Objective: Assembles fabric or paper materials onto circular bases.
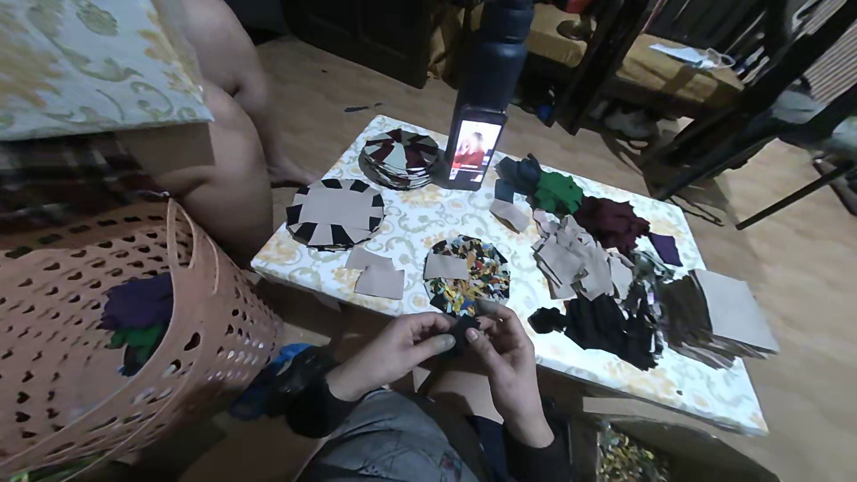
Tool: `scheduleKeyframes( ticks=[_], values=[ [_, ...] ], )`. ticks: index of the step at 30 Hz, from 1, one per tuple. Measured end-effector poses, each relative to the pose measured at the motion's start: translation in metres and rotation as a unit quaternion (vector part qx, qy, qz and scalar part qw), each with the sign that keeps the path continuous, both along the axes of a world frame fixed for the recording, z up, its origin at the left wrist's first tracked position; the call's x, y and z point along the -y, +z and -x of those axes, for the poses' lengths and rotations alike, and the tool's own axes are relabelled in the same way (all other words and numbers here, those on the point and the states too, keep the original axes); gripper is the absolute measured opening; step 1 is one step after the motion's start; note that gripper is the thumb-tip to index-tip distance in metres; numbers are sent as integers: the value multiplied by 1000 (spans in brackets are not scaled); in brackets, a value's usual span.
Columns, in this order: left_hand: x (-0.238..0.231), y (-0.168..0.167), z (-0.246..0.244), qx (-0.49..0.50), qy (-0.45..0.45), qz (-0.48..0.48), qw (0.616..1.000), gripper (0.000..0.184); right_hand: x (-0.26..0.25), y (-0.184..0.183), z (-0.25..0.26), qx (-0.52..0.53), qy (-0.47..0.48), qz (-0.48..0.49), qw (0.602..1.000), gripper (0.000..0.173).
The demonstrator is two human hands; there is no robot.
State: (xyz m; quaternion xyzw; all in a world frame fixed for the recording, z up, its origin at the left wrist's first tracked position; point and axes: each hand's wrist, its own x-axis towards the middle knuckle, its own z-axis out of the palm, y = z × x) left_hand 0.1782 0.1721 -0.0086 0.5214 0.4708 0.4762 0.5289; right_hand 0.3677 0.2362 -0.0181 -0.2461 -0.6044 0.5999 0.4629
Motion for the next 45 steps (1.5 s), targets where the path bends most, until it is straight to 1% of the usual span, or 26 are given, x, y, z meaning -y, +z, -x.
scheduleKeyframes(
  ticks=[2, 4, 5, 7, 12, 14, 15, 17, 19, 21, 23, 24, 26, 28, 30, 32, 34, 36, 38, 40, 43, 45],
  values=[
    [1, -2, -4, 39, -7, 25, 999, 18, 1, -2, -1, 3, -7, 9, 1000, 35],
    [0, -4, -9, 48, -11, 24, 998, 20, 2, -2, -3, 24, -31, -2, 999, 35],
    [0, -6, -13, 46, -13, 18, 999, 25, 2, -1, -5, 38, -46, -10, 998, 36],
    [2, -11, -18, 24, -8, 7, 1000, 40, 3, -1, -7, 54, -63, -24, 996, 36],
    [7, -17, -35, -53, 55, -11, 997, 58, -1, -14, -12, 46, -83, -44, 995, 35],
    [7, -16, -42, -64, 63, -28, 996, 67, -4, -13, -18, 41, -101, -57, 992, 34],
    [8, -14, -44, -61, 58, -34, 996, 68, -7, -10, -22, 44, -117, -70, 990, 34],
    [7, -12, -47, -60, 35, -46, 997, 66, -14, 0, -33, 65, -154, -114, 979, 31],
    [7, -11, -49, -70, 3, -54, 996, 63, -24, 11, -46, 115, -195, -180, 957, 29],
    [5, -15, -50, -76, -25, -59, 995, 58, -39, 18, -54, 203, -261, -252, 909, 26],
    [2, -19, -53, -88, -49, -67, 993, 54, -51, 20, -57, 316, -321, -281, 847, 27],
    [1, -20, -53, -101, -63, -69, 990, 51, -53, 18, -56, 359, -334, -278, 826, 29],
    [1, -20, -53, -130, -90, -75, 985, 44, -51, 11, -53, 402, -343, -275, 803, 31],
    [0, -20, -50, -144, -113, -71, 981, 39, -42, -1, -48, 425, -343, -272, 792, 29],
    [0, -22, -49, -147, -122, -65, 979, 36, -37, -13, -43, 446, -348, -272, 779, 23],
    [-1, -22, -50, -152, -129, -63, 978, 35, -37, -17, -41, 447, -345, -278, 777, 18],
    [-2, -21, -52, -160, -141, -58, 975, 35, -42, -16, -43, 433, -322, -281, 794, 18],
    [-3, -21, -53, -170, -156, -51, 972, 36, -45, -12, -47, 398, -292, -277, 824, 22],
    [-3, -23, -52, -173, -163, -56, 970, 34, -43, -12, -54, 355, -298, -284, 840, 22],
    [-2, -24, -51, -171, -168, -66, 969, 33, -40, -13, -65, 341, -340, -286, 829, 19],
    [-2, -26, -47, -165, -165, -69, 970, 32, -40, -16, -87, 377, -420, -276, 778, 17],
    [-3, -25, -45, -166, -167, -66, 970, 30, -41, -20, -100, 408, -446, -255, 755, 18]
  ],
)
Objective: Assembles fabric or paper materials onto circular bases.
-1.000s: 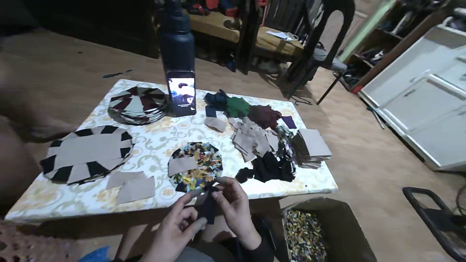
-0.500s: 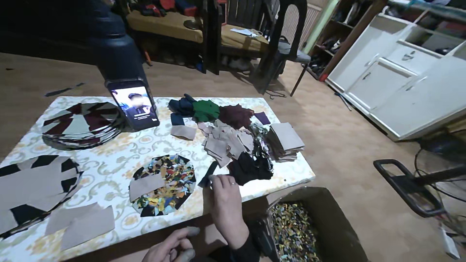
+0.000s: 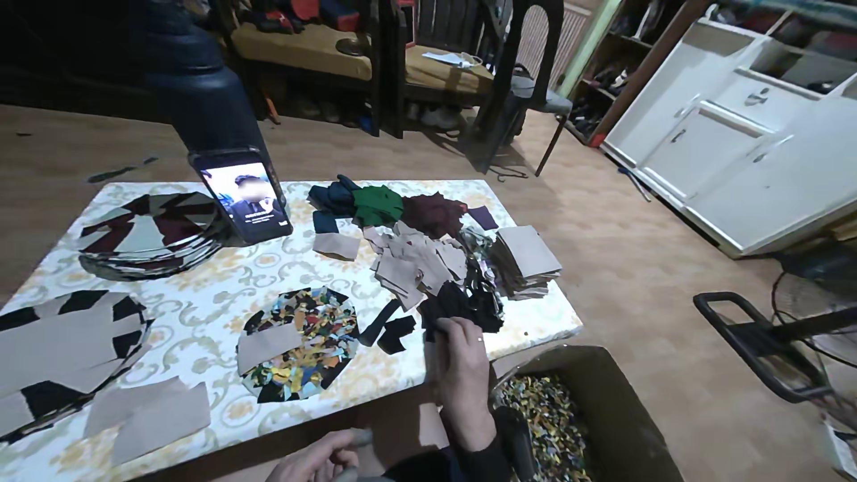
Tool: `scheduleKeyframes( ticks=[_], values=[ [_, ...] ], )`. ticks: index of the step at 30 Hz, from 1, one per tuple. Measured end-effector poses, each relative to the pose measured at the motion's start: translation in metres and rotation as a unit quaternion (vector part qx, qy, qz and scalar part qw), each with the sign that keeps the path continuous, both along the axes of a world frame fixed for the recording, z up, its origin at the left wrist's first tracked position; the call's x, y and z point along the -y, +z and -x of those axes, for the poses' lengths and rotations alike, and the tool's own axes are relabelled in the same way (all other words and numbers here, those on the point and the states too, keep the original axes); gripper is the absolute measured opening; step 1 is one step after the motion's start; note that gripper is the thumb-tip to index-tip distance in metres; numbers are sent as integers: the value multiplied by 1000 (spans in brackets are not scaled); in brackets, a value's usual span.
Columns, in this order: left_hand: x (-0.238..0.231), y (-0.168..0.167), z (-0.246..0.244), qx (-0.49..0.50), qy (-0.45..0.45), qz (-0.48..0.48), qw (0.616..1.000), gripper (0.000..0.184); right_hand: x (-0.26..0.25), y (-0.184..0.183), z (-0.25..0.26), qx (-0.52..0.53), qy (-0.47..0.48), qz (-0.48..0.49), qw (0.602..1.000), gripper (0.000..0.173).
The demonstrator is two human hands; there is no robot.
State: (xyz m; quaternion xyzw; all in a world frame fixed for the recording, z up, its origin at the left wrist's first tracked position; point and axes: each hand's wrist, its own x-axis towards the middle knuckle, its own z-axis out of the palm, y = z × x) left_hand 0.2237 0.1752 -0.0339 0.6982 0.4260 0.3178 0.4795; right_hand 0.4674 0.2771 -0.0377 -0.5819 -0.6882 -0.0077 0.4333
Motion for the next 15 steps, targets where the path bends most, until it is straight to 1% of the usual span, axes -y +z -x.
scheduleKeyframes(
  ticks=[3, 6, 11, 13, 15],
  values=[
    [-1, 5, -5, -4, -3, 4, 1000, 31, -2, -5, -9, 6, -14, 12, 1000, 17],
    [0, 4, -10, -3, -10, -15, 1000, 31, -3, 0, -13, 2, -2, 20, 1000, 20],
    [0, 2, -9, -7, -24, -15, 1000, 31, -7, 7, -17, 22, 23, 37, 999, 24],
    [1, 2, -7, -4, -22, -15, 1000, 31, -8, 6, -20, 19, 35, 33, 999, 25],
    [2, 4, -5, -2, -20, -16, 1000, 31, -13, 7, -24, -2, 30, 14, 999, 22]
  ],
)
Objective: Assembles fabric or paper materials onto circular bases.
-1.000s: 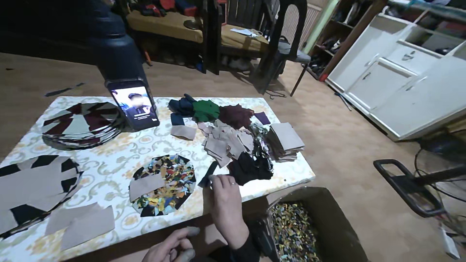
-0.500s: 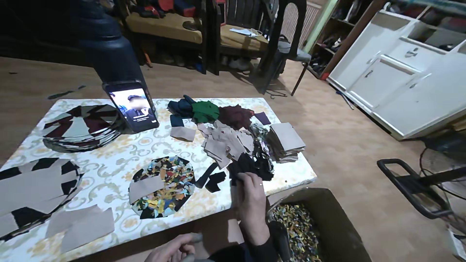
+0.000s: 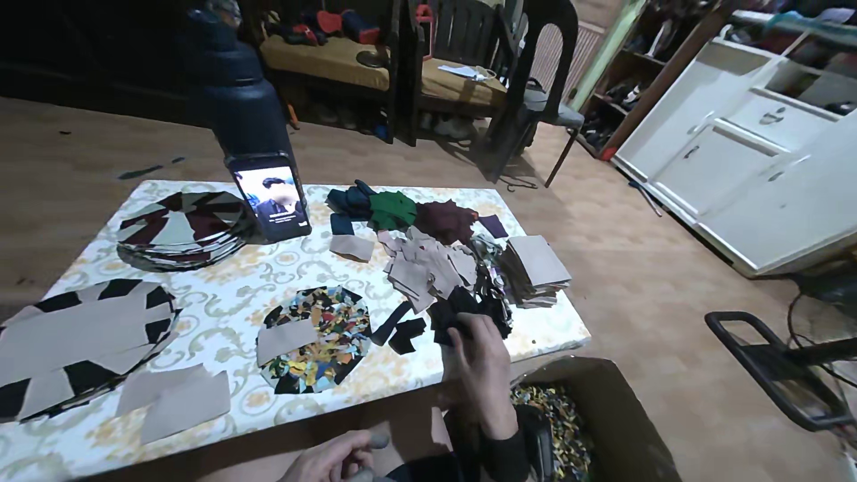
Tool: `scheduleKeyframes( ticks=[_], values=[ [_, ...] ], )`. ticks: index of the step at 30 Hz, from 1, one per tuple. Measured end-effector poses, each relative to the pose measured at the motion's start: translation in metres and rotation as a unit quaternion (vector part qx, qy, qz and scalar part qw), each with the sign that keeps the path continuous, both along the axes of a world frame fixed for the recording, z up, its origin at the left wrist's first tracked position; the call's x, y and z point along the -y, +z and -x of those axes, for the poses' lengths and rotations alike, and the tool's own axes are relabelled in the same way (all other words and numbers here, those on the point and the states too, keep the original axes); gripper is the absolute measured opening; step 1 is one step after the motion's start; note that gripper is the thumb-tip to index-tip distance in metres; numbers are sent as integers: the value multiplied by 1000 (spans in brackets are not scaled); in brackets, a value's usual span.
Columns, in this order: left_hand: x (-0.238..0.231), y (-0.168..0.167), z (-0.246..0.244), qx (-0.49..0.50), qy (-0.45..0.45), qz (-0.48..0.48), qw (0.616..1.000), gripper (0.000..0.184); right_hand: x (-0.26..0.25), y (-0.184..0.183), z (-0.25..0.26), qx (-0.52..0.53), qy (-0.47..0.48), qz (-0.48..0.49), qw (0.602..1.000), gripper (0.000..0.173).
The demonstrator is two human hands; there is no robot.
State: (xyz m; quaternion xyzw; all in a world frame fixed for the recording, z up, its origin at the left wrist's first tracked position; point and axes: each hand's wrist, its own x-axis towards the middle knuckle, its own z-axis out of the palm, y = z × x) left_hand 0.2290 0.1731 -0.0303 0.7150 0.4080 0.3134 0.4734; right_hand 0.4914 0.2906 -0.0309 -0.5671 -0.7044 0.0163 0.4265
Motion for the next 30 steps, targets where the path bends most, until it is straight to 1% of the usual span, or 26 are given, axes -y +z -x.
scheduleKeyframes(
  ticks=[3, 5, 7, 9, 11, 13, 14, 16, 18, 19, 21, 23, 24, 26, 28, 30],
  values=[
    [1, 1, 1, 5, -3, -9, 1000, 30, -15, 4, -5, -13, -29, -32, 999, 19],
    [2, 1, 3, 5, -5, 0, 1000, 30, -22, 7, -6, 13, -33, -14, 999, 20],
    [4, 0, 4, 7, -3, 8, 1000, 30, -27, 9, -4, 40, -29, 27, 998, 21],
    [5, -1, 5, 9, -3, 1, 1000, 29, -29, 9, -2, 55, -37, 50, 997, 21],
    [7, -1, 7, 11, 1, -6, 1000, 29, -31, 10, -2, 51, -46, 52, 996, 20],
    [8, 1, 10, 6, 4, -11, 1000, 29, -32, 9, -4, 28, -47, 26, 998, 19],
    [9, 1, 11, 7, 6, -12, 1000, 29, -32, 8, -7, 5, -44, 9, 999, 20],
    [9, 1, 13, 12, 12, -16, 1000, 29, -31, 8, -12, -73, -24, -23, 997, 21],
    [9, 0, 15, 21, 22, -16, 999, 29, -25, 14, -11, -210, 18, -39, 977, 23],
    [8, 0, 15, 27, 26, -14, 999, 29, -21, 19, -8, -292, 48, -36, 955, 24],
    [6, 1, 14, 42, 26, -3, 999, 30, -10, 27, 1, -430, 99, 6, 897, 27],
    [4, 5, 11, 49, 23, 6, 999, 30, -1, 31, 10, -512, 138, 62, 846, 32],
    [3, 8, 9, 51, 22, 9, 998, 29, 4, 32, 14, -531, 150, 87, 829, 32],
    [3, 12, 5, 60, 17, 19, 998, 30, 9, 31, 22, -548, 168, 110, 812, 32],
    [3, 11, 2, 68, 10, 24, 997, 30, 12, 30, 27, -549, 180, 111, 809, 32],
    [4, 8, 3, 74, 0, 25, 997, 31, 11, 26, 30, -530, 176, 103, 823, 31]
  ],
)
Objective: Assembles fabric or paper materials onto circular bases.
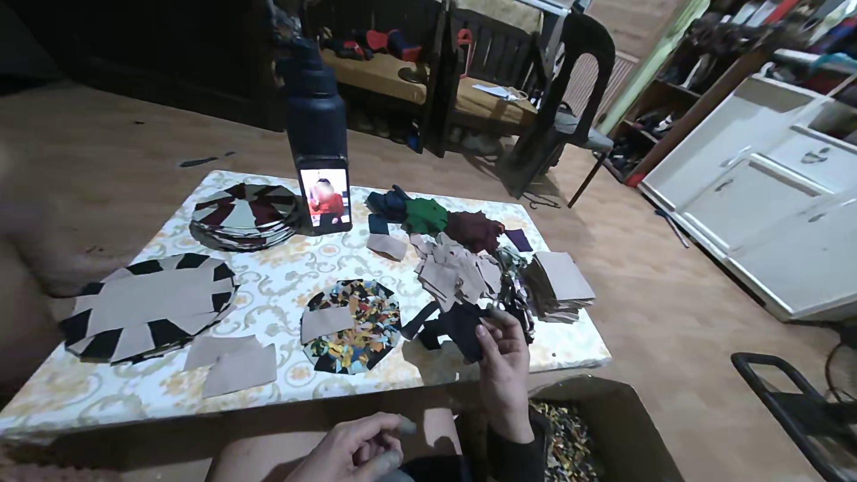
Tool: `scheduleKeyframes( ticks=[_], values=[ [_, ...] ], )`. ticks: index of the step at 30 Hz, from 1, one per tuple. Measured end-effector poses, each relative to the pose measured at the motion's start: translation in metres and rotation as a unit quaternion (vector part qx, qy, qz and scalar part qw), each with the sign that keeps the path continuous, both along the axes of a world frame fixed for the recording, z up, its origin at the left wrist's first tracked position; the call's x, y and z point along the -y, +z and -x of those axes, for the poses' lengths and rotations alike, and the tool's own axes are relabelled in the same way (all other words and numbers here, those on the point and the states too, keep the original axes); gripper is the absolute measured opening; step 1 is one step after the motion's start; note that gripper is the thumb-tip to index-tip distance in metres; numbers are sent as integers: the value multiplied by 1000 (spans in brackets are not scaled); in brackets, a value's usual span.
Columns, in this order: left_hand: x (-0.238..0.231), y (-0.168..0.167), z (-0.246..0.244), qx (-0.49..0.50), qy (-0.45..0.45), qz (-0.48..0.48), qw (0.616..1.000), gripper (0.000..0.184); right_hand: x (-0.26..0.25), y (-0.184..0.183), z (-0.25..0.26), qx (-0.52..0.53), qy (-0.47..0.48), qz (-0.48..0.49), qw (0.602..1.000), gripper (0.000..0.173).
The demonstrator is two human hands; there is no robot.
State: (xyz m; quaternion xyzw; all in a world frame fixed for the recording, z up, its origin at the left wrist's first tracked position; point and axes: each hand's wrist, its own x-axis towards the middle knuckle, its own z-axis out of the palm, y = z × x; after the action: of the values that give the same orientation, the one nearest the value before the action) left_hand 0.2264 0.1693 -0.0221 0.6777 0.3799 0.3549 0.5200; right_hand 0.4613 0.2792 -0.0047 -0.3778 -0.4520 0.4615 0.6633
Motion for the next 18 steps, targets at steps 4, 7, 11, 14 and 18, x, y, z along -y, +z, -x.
scheduleKeyframes(
  ticks=[4, 7, 11, 14, 18],
  values=[
    [2, -6, 2, -15, 9, 0, 1000, 30, -9, -20, -1, 312, -43, -33, 949, 33],
    [3, -12, 4, -23, 20, -13, 999, 30, -9, -23, -1, 422, -45, -43, 905, 29],
    [3, -15, 9, -13, 27, -4, 1000, 31, -7, -9, -18, 389, -78, -40, 917, 29],
    [3, -16, 12, -14, 35, 2, 999, 30, -9, -9, -47, 362, -143, -33, 921, 26],
    [2, -16, 13, 1, 22, 7, 1000, 31, -7, -14, -73, 343, -212, -27, 915, 23]
  ],
)
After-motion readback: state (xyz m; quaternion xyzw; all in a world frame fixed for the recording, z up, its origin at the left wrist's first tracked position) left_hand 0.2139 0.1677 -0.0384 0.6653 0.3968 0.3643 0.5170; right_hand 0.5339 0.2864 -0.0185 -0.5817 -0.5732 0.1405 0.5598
